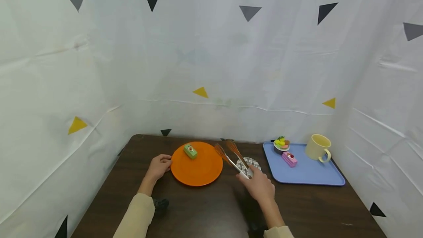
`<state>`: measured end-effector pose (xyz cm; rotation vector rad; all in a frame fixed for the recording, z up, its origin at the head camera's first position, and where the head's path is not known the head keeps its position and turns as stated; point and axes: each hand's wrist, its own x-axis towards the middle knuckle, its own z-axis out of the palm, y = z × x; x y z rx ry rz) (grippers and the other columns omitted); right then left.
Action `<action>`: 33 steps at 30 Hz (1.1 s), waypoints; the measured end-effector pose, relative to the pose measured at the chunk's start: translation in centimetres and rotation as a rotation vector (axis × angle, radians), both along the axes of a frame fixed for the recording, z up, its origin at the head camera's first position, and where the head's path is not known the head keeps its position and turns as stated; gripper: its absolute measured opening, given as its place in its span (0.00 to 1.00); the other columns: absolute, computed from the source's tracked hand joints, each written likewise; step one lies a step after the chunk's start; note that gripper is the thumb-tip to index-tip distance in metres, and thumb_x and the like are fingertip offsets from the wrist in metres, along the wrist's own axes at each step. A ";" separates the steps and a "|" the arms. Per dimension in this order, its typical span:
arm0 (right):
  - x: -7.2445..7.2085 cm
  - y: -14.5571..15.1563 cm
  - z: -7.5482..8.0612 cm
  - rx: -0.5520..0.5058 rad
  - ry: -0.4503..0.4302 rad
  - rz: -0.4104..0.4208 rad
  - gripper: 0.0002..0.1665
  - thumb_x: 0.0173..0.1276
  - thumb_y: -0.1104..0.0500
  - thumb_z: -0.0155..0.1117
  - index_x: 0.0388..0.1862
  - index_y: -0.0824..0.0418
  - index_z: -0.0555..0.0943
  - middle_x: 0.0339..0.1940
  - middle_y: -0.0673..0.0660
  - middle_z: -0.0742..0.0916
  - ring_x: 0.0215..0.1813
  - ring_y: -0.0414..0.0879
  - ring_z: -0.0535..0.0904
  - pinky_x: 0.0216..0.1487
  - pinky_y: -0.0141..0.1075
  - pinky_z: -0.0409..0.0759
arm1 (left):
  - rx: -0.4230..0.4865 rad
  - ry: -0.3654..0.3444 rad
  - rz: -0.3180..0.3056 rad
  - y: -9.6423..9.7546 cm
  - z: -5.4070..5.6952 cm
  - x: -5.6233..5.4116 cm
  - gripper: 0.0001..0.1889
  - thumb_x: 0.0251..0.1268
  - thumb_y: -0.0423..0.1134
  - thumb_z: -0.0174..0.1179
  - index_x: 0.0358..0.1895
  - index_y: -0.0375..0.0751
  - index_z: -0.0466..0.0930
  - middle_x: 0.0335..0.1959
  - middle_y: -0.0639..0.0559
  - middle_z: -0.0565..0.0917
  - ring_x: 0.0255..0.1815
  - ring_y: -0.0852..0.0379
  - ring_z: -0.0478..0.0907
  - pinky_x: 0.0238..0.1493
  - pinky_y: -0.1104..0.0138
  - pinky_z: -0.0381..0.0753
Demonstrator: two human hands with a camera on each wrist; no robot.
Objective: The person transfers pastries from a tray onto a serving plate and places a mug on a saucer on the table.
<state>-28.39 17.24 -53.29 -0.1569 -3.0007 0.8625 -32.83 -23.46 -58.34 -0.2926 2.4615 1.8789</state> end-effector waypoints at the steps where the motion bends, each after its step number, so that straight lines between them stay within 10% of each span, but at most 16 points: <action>1: 0.1 0.4 0.0 0.006 0.001 -0.002 0.53 0.63 0.22 0.70 0.79 0.50 0.77 0.58 0.64 0.90 0.40 0.56 0.85 0.35 0.52 0.76 | 0.000 0.001 0.000 0.0 0.0 0.0 0.19 0.83 0.36 0.60 0.68 0.28 0.77 0.58 0.32 0.85 0.54 0.45 0.86 0.55 0.60 0.90; 33: 2.4 13.2 1.7 0.006 -0.156 -0.212 0.59 0.67 0.22 0.64 0.83 0.58 0.65 0.67 0.77 0.80 0.51 0.69 0.82 0.44 0.60 0.77 | -0.010 -0.014 -0.018 -0.1 0.0 0.1 0.19 0.84 0.36 0.57 0.69 0.30 0.76 0.59 0.33 0.85 0.56 0.46 0.85 0.58 0.59 0.89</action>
